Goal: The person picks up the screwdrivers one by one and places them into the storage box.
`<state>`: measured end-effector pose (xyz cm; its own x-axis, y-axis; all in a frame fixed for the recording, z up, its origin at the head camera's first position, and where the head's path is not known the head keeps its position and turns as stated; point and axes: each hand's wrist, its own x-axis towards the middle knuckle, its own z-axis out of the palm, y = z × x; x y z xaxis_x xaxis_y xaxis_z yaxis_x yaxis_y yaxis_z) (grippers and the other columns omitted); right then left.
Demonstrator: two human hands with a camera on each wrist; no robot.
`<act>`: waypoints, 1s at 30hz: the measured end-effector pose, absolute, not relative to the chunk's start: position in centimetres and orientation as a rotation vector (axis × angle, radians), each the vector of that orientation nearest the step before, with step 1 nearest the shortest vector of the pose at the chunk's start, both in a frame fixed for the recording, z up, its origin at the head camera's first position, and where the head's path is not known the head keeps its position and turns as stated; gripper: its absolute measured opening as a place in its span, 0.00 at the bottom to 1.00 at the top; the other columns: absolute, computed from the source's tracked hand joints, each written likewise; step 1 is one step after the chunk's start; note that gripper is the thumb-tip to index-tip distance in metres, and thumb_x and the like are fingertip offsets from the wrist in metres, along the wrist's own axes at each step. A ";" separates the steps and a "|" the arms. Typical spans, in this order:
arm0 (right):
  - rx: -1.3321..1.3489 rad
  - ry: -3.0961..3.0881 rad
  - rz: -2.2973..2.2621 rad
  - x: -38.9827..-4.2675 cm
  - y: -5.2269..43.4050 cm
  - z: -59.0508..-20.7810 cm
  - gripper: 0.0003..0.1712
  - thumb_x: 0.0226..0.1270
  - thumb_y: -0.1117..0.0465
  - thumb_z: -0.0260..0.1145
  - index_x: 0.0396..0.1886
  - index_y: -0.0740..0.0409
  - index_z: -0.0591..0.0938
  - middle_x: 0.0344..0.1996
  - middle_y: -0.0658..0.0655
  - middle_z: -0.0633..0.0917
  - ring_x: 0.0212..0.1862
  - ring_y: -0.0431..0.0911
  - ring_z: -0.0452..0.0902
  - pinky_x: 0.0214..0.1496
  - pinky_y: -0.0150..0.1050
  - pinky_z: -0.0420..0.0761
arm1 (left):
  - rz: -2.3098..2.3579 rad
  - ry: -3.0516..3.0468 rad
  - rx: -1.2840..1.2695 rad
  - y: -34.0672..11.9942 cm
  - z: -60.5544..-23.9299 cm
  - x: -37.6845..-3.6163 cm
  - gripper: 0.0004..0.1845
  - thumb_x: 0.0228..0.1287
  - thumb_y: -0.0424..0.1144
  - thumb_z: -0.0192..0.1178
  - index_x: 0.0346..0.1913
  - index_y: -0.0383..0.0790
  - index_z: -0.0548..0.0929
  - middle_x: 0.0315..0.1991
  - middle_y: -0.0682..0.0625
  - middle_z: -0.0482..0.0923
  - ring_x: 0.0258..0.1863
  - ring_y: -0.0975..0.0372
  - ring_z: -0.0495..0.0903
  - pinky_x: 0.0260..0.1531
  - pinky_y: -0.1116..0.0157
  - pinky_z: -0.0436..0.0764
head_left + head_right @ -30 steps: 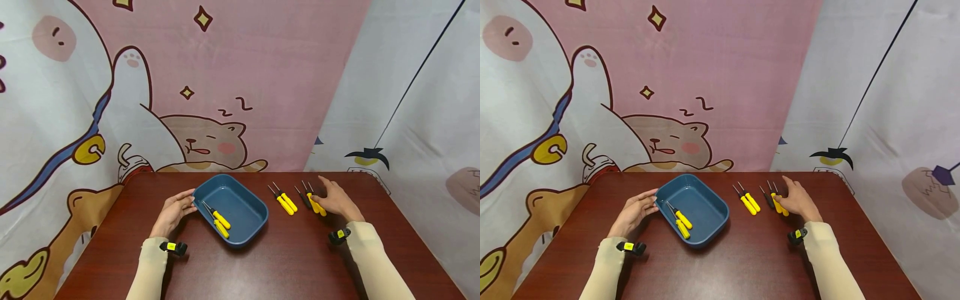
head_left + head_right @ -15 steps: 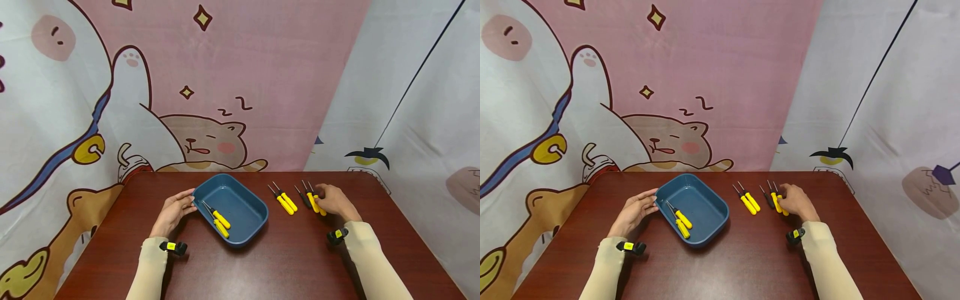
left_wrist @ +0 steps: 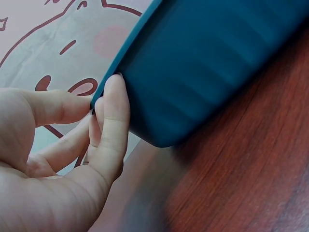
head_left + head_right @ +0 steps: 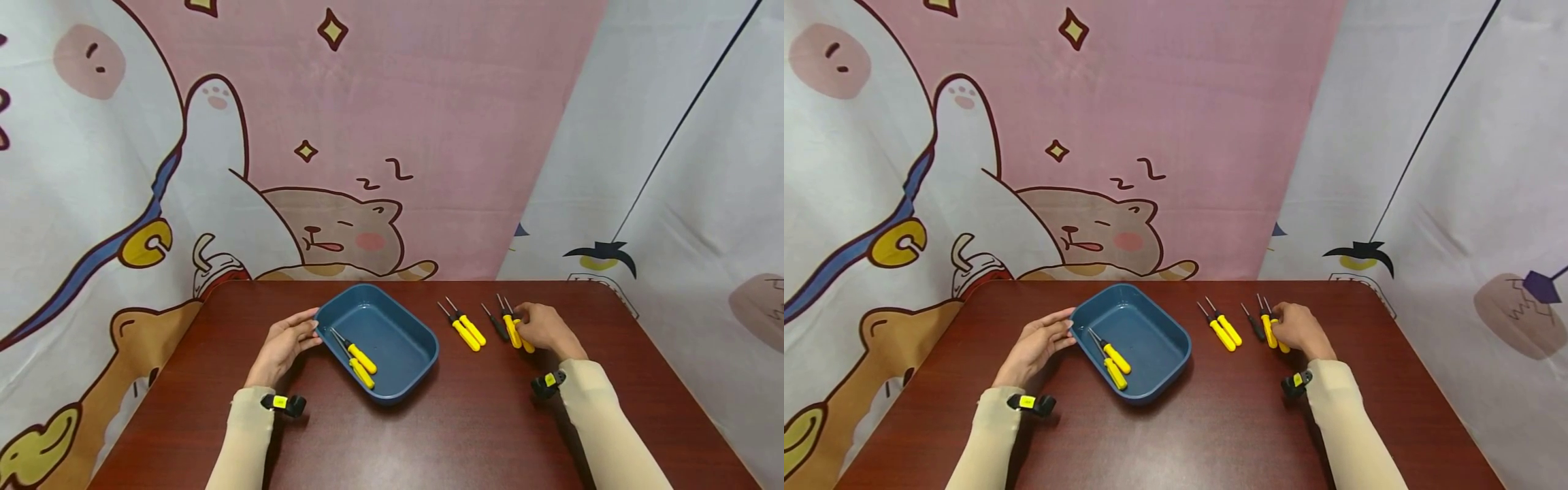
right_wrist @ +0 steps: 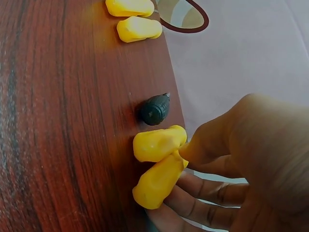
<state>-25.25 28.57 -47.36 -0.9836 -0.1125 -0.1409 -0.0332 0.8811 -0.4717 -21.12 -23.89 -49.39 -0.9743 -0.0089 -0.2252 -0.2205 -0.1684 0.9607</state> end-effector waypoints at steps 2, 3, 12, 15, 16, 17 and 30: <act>-0.123 2.891 -0.712 -25.3 28.6 -47.4 0.30 0.62 0.64 0.63 0.64 0.72 0.76 0.40 0.66 0.82 0.32 0.50 0.77 0.32 0.38 0.80 | 2.287 1.929 -0.270 -23.9 -49.4 -21.1 0.25 0.74 0.30 0.59 0.71 0.32 0.73 0.41 0.49 0.84 0.32 0.65 0.83 0.39 0.66 0.89; -0.131 2.894 -0.706 -25.4 28.6 -47.4 0.30 0.62 0.64 0.63 0.63 0.72 0.76 0.40 0.67 0.82 0.32 0.50 0.77 0.32 0.38 0.80 | 2.289 1.927 -0.269 -23.9 -49.4 -21.1 0.25 0.74 0.30 0.59 0.71 0.31 0.73 0.40 0.49 0.84 0.32 0.65 0.83 0.39 0.66 0.89; -0.072 2.875 -0.688 -25.5 28.1 -47.3 0.28 0.64 0.61 0.67 0.61 0.72 0.78 0.37 0.64 0.81 0.32 0.49 0.76 0.31 0.37 0.79 | 2.300 1.924 -0.254 -23.9 -49.4 -21.1 0.25 0.74 0.29 0.58 0.71 0.31 0.72 0.38 0.50 0.83 0.32 0.65 0.82 0.39 0.67 0.89; -0.059 2.870 -0.680 -25.5 28.0 -47.3 0.28 0.65 0.61 0.67 0.61 0.72 0.78 0.35 0.63 0.81 0.31 0.48 0.76 0.31 0.37 0.79 | 2.300 1.928 -0.245 -23.9 -49.4 -21.0 0.25 0.74 0.29 0.58 0.72 0.31 0.72 0.38 0.49 0.82 0.32 0.64 0.82 0.39 0.67 0.89; -0.054 2.869 -0.678 -25.5 28.0 -47.3 0.28 0.65 0.61 0.67 0.61 0.72 0.78 0.35 0.62 0.81 0.31 0.48 0.76 0.31 0.37 0.79 | 2.302 1.928 -0.243 -23.9 -49.4 -21.0 0.25 0.74 0.29 0.57 0.72 0.31 0.72 0.38 0.49 0.81 0.32 0.64 0.82 0.39 0.67 0.89; -0.054 2.871 -0.674 -25.5 28.0 -47.3 0.28 0.65 0.61 0.67 0.61 0.73 0.78 0.35 0.62 0.81 0.31 0.49 0.76 0.31 0.37 0.79 | 2.303 1.927 -0.245 -23.9 -49.4 -21.0 0.25 0.74 0.29 0.57 0.71 0.31 0.72 0.38 0.49 0.81 0.32 0.64 0.82 0.39 0.67 0.89; -0.029 2.889 -0.636 -25.9 28.2 -47.6 0.28 0.65 0.59 0.66 0.61 0.72 0.78 0.40 0.66 0.83 0.35 0.51 0.78 0.35 0.39 0.82 | 2.305 1.918 -0.252 -23.8 -49.3 -21.1 0.25 0.74 0.29 0.58 0.71 0.31 0.73 0.39 0.49 0.82 0.31 0.64 0.82 0.38 0.67 0.89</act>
